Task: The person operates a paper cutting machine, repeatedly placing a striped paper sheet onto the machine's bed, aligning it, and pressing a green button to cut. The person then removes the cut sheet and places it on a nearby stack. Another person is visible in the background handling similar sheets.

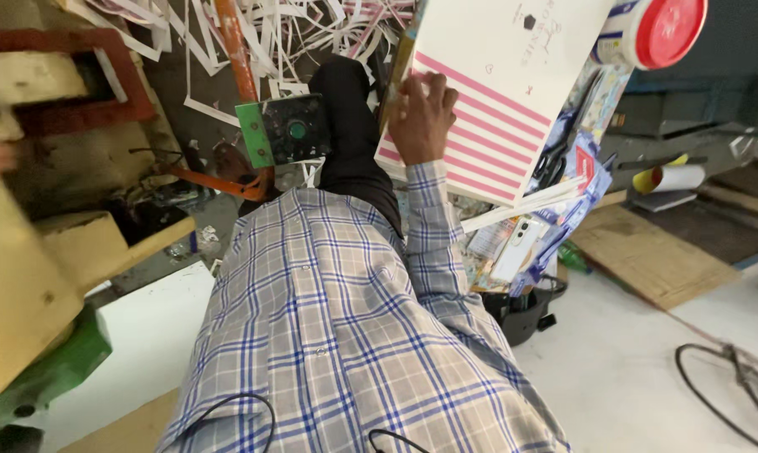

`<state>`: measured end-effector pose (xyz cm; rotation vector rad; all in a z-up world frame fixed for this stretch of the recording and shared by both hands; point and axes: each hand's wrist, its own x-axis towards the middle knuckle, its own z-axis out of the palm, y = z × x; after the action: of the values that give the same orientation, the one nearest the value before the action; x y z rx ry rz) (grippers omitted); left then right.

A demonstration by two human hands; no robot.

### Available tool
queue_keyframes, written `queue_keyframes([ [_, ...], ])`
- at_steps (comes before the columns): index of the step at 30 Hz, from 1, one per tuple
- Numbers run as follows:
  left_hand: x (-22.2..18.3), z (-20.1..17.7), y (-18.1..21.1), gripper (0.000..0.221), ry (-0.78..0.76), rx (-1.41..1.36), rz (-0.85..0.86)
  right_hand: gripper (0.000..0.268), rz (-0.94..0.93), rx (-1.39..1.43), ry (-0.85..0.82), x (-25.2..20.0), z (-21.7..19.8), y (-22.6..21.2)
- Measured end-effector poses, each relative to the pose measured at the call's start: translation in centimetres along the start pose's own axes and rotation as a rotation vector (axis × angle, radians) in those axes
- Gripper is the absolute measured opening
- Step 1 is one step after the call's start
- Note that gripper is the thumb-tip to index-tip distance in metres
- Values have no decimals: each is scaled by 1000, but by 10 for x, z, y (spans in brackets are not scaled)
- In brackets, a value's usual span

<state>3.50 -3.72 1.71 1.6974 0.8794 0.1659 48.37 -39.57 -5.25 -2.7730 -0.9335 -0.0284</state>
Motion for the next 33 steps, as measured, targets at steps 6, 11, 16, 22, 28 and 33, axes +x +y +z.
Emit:
queue_keyframes([
  [6,48,139,55,31,-196,-208,-45,25,-104,38,82,-3,10,8],
  [11,80,271,29,26,-61,-345,151,20,-8,59,-13,-7,8,6],
  [16,74,333,28,30,-234,-389,128,24,-94,63,-3,-8,-1,7],
  [22,72,334,37,25,-326,-339,45,29,-99,-7,1,-5,0,-1],
  [28,89,344,42,21,-358,-365,54,27,-118,33,-33,2,-5,1],
  [33,97,352,44,19,-451,-255,66,39,-106,37,-24,-8,8,7],
])
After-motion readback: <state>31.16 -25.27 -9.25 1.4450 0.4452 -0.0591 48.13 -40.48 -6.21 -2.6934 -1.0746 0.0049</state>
